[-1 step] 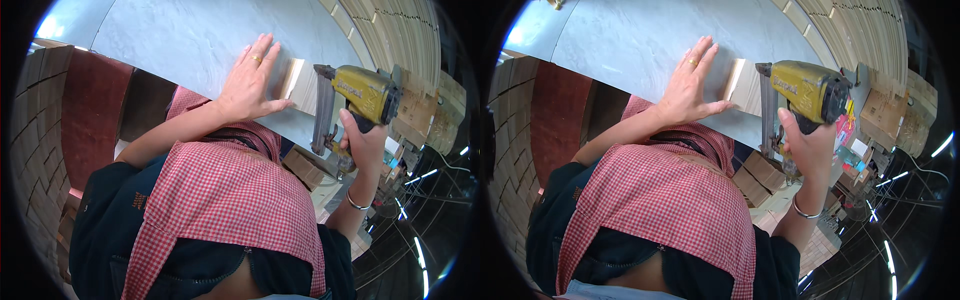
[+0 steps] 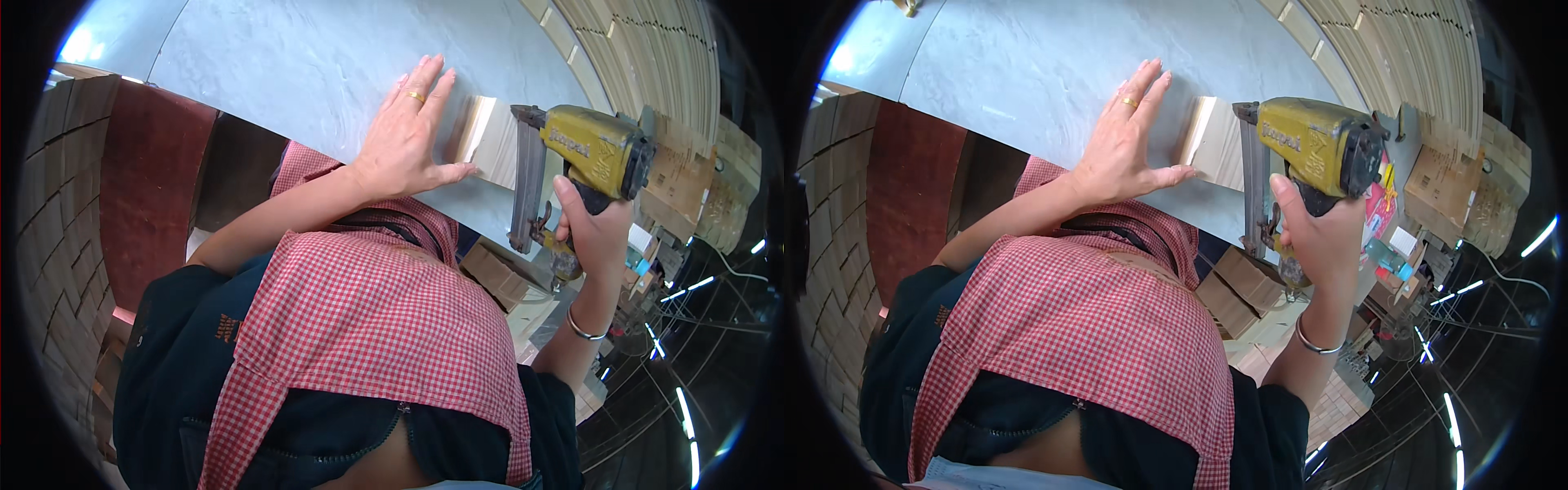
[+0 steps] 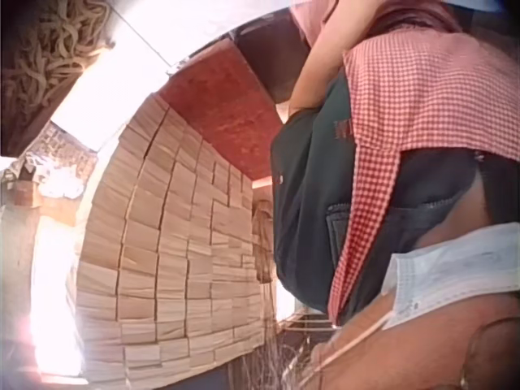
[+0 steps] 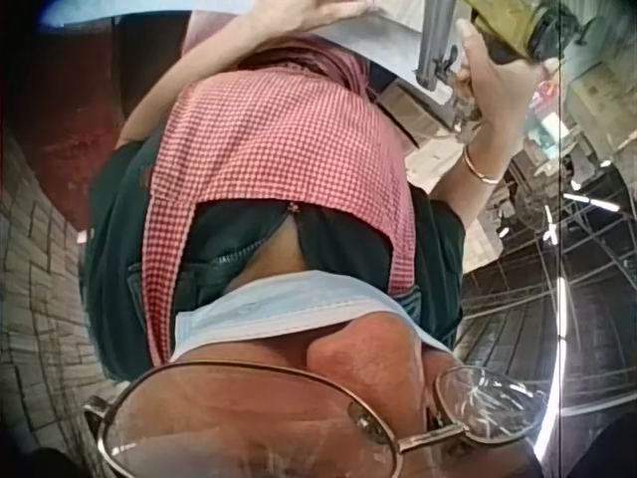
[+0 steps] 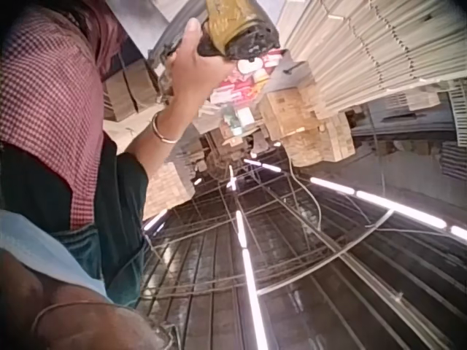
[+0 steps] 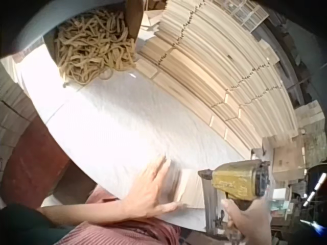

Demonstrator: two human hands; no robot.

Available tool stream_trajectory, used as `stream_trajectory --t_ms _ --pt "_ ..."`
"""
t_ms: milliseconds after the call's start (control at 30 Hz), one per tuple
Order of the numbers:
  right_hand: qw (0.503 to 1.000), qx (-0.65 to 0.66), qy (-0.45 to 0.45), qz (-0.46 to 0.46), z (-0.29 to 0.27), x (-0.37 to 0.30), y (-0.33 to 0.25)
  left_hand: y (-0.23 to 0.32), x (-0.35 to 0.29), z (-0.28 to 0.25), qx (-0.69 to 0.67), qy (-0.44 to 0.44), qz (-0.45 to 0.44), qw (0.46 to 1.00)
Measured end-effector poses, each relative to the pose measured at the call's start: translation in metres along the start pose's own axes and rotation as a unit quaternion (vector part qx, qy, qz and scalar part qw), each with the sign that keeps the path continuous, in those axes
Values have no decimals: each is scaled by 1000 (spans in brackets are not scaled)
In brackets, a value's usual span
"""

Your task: Assembling wooden boxes by applying glue to joints and securing them with a pneumatic nail gun.

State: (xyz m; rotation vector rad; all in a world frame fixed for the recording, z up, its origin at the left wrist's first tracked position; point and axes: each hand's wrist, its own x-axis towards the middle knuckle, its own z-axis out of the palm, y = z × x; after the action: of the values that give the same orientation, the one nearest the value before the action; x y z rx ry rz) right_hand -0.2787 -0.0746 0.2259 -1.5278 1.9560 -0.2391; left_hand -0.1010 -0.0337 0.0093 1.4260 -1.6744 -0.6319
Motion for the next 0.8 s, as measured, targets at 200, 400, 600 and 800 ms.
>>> stream_trajectory --t_ms 200,400,600,800 --pt "1000 2 -21 -21 -2 13 1 -1 0 -1 -23 -15 -15 1000" --pt "998 -21 -60 5 -10 24 -4 -1 0 -1 -22 -14 -21 999" --pt "998 -30 -58 -19 -22 28 7 0 3 -6 -30 -22 -27 999" --pt "999 -11 39 23 -62 27 58 17 29 -22 55 -82 43 994"
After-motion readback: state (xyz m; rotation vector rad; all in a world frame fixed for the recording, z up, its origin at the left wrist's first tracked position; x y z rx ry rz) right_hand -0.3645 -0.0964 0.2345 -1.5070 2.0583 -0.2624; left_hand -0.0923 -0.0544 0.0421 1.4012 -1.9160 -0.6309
